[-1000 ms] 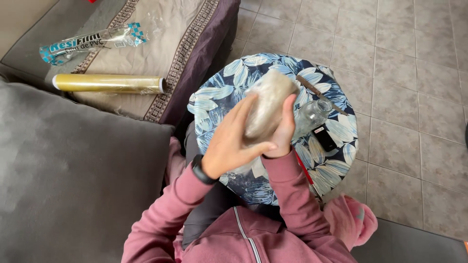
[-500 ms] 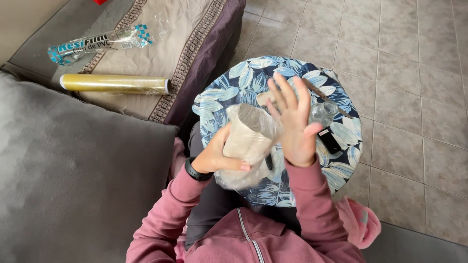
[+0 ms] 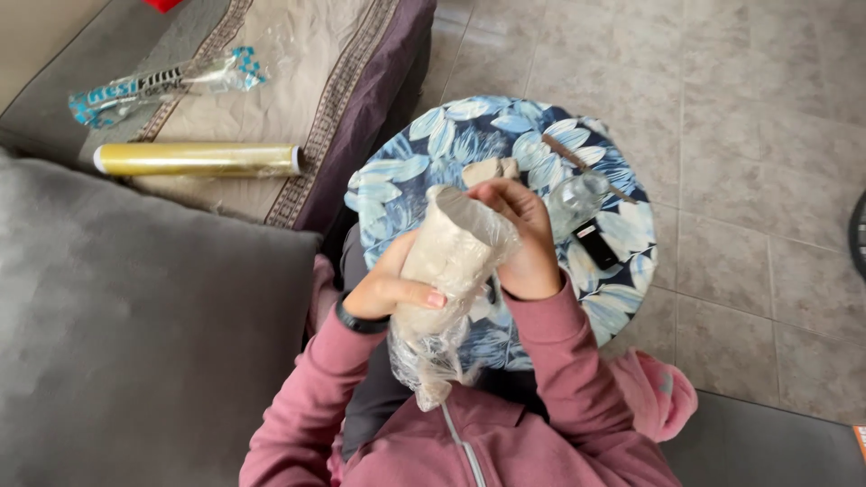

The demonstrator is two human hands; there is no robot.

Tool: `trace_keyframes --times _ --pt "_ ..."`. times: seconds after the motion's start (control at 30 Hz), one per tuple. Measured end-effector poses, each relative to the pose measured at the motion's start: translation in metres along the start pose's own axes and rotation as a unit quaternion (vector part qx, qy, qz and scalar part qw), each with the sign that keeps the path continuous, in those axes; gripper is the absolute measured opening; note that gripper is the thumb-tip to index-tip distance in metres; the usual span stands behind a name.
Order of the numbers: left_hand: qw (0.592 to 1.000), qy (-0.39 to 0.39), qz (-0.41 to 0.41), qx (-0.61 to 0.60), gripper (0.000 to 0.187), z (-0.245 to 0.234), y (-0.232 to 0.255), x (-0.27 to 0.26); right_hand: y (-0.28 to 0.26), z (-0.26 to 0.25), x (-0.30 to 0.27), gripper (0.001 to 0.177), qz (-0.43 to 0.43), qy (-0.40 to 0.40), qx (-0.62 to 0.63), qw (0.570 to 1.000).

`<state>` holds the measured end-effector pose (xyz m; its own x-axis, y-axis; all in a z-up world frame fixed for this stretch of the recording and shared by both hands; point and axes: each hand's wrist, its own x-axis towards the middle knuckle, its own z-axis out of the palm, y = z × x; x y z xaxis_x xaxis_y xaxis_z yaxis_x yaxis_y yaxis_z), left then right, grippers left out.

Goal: Unwrapping, kneading, and shaping clay at a table.

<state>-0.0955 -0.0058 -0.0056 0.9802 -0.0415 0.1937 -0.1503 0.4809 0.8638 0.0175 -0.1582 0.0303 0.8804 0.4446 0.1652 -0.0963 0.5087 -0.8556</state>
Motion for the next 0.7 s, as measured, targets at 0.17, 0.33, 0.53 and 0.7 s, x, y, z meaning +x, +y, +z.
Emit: trace_keyframes --times 0.17,0.33,0.53,0.7 --pt "0.961 0.06 0.017 0.271 0.08 0.022 0.038 0.004 -0.042 0.049 -0.017 0.077 0.084 0.019 0.074 0.994" --pt "0.933 0.092 0.02 0.348 0.074 0.039 0.046 0.004 -0.014 0.045 -0.007 0.063 0.076 0.07 0.06 0.993" --pt "0.925 0.085 -0.016 0.369 0.072 0.021 0.054 0.008 -0.018 0.047 -0.014 0.06 0.052 0.059 0.024 0.997" --pt "0.874 0.209 -0.141 0.416 0.079 -0.024 0.048 0.028 -0.042 0.022 -0.061 0.04 -0.338 0.121 -0.21 0.909"
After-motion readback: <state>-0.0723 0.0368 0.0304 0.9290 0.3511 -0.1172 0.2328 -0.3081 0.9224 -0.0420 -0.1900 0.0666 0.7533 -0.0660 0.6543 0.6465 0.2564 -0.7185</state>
